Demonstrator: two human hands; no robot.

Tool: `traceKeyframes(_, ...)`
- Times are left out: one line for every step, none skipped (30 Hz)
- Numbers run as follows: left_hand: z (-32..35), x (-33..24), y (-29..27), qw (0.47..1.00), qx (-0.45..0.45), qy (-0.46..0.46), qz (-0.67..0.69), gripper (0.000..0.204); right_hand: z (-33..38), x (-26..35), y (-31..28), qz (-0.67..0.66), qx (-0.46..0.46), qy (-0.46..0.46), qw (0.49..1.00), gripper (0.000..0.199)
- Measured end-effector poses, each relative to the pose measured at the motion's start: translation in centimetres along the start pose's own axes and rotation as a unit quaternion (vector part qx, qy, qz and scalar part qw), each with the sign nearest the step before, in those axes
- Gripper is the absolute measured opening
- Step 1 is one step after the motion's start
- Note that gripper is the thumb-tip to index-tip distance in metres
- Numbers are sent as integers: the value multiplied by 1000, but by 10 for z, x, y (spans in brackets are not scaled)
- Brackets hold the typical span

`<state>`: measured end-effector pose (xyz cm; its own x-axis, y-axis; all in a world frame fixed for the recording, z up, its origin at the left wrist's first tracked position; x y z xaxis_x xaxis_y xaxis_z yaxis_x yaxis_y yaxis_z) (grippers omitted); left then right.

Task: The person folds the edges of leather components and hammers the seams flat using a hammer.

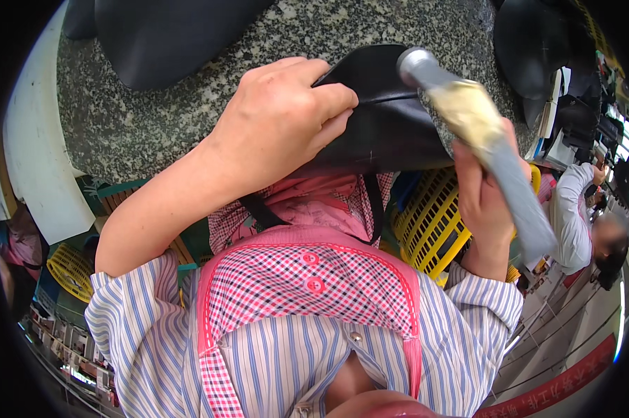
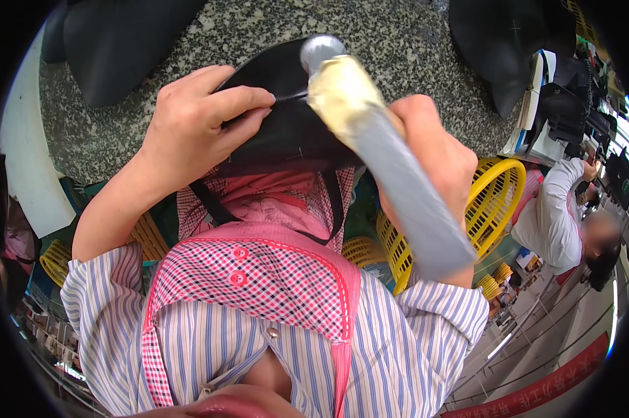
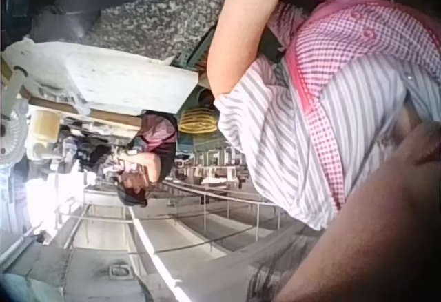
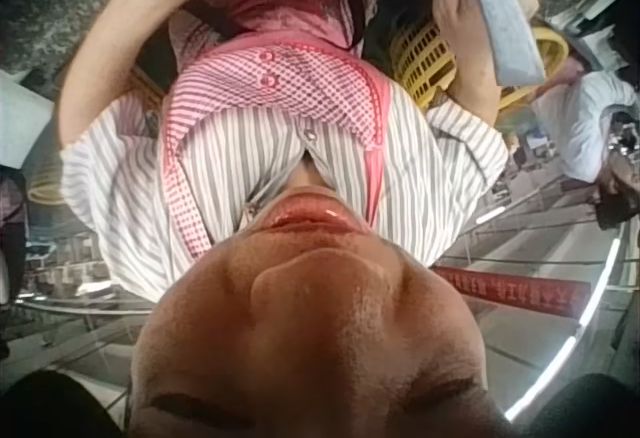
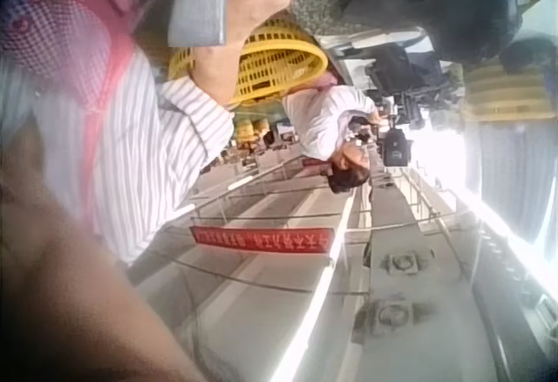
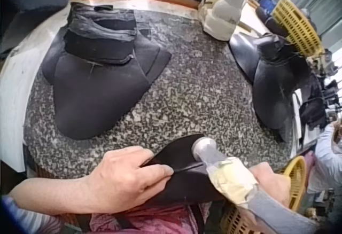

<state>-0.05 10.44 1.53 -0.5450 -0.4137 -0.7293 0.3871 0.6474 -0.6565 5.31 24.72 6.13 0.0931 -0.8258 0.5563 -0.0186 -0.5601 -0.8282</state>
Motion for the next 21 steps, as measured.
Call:
traceKeyframes(1,-1,-1,1000,-4,4,1,18,2,0,8,-5,36,1,999,18)
traceKeyframes(-1,-1,-3,1000,-9,11,3,18,6,0,16,-10,74,9,997,15)
traceKeyframes(-1,-1,-3,1000,-10,11,3,18,10,0,23,-13,113,15,993,12)
traceKeyframes(0,-4,-2,1000,-8,29,-5,20,16,-5,30,-14,166,71,983,9)
traceKeyframes(3,-6,0,999,-6,45,-14,22,20,0,27,23,160,50,986,10)
traceKeyframes(4,-5,-1,999,-6,44,-16,22,23,2,29,27,158,27,987,10)
traceKeyframes(9,-15,-2,994,-4,107,-33,25,25,2,32,18,156,6,988,11)
traceKeyframes(16,-25,-3,984,-2,171,-48,29,29,4,35,10,153,-13,988,12)
traceKeyframes(27,-31,-2,970,-7,232,-68,35,32,2,37,9,154,-11,988,12)
traceKeyframes(32,-36,-3,958,-1,271,-89,35,35,-1,37,1,146,-3,989,12)
traceKeyframes(37,-35,-2,952,0,287,-108,35,35,-4,37,-9,139,1,990,12)
traceKeyframes(41,-34,-1,945,2,302,-126,35,36,-4,39,-10,139,-1,990,12)
traceKeyframes(41,-33,1,945,2,301,-128,35,36,-5,39,-3,135,-1,991,15)
traceKeyframes(43,-34,1,942,-16,306,-139,36,36,-5,38,4,132,-1,991,19)
traceKeyframes(43,-36,0,938,-34,311,-149,37,37,-4,39,3,132,-2,991,19)
traceKeyframes(42,-37,-2,938,-34,310,-150,37,37,-4,39,-2,124,3,992,18)
traceKeyframes(33,-32,-3,954,-7,265,-138,35,38,-4,37,-5,115,10,993,18)
traceKeyframes(25,-27,-3,967,19,220,-126,34,38,-4,37,-4,114,11,993,18)
traceKeyframes(20,-20,-4,981,18,171,-91,30,38,-3,37,-15,107,6,994,15)
traceKeyframes(20,-22,-3,980,19,173,-91,30,37,-2,37,-26,101,1,995,13)
traceKeyframes(17,-17,-5,987,6,141,-79,27,36,-2,35,-26,99,2,995,13)
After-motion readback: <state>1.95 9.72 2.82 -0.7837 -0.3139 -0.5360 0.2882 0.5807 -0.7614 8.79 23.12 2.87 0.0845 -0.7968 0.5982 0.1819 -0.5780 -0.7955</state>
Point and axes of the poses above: each hand's wrist, its own z-axis away from the middle knuckle, its own y-axis out of the palm, x = y × z, the point moved 10 cm from there along -z, towards the middle knuckle, and after that the axes turned 9 degrees about -y, right-handed, at the moved point
